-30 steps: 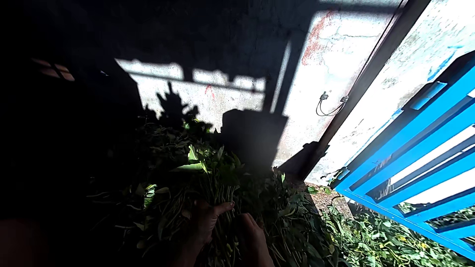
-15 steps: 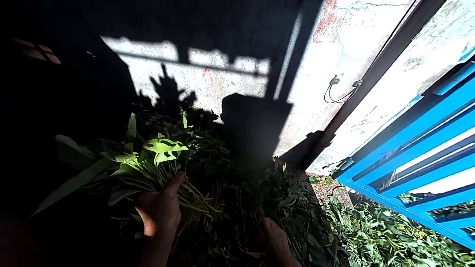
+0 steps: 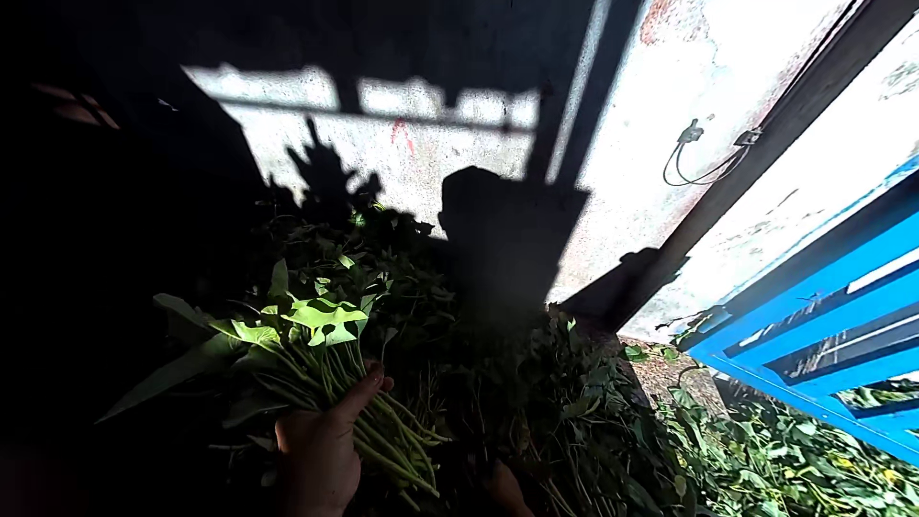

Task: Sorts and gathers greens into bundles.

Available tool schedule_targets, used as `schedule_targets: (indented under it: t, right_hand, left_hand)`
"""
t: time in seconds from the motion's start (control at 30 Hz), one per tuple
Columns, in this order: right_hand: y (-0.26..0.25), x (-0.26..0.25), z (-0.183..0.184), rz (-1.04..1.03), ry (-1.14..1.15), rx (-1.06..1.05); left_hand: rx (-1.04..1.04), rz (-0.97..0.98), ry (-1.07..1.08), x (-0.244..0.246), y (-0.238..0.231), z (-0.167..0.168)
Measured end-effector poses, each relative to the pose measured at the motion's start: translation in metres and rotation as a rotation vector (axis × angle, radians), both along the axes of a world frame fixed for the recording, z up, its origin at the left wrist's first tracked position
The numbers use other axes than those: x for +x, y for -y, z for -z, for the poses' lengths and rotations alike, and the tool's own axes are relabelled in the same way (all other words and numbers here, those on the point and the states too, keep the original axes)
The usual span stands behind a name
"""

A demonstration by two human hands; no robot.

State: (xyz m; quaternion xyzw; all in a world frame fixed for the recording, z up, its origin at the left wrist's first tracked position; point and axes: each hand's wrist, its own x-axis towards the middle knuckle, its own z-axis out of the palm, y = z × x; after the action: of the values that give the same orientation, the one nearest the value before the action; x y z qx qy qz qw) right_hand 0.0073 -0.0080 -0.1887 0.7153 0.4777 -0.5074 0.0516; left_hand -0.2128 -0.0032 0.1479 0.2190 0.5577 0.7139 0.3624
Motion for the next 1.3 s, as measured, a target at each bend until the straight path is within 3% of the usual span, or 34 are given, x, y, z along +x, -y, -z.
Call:
schedule_targets:
  t: [0.13,0.3,0.4,0.67,0.87,1.1,1.3]
  right_hand:
    - [0.003,0.004,-0.002,0.074,-0.109,0.051]
    - [0.023,0.000,-0.043,0.367,-0.420,0.492]
    - [0.038,0.003,-0.078,0.467,-0.540,0.587]
    - [0.053,-0.011,-0.169,0.256,-0.628,0.957]
    - [0.067,-0.025,-0.194,-0.042,-0.414,1.189]
    - [0.077,-0.024,-0.203,-0.132,-0.484,1.155]
    - [0.082,-0.025,-0.220,0.089,-0.753,0.957]
  left_hand:
    - [0.008,0.062,-0.002,0.002,0.000,0.000]
    - [-0.025,0.134,-0.026,0.006,0.002,0.005]
    - [-0.068,0.160,-0.079,0.010,0.003,0.011]
    - [-0.170,0.245,-0.080,0.030,0.006,0.026]
    - [-0.160,0.315,-0.042,0.036,0.007,0.026]
    - [-0.289,0.340,-0.132,0.027,0.012,0.015]
    - [-0.190,0.383,-0.059,0.025,0.014,0.012]
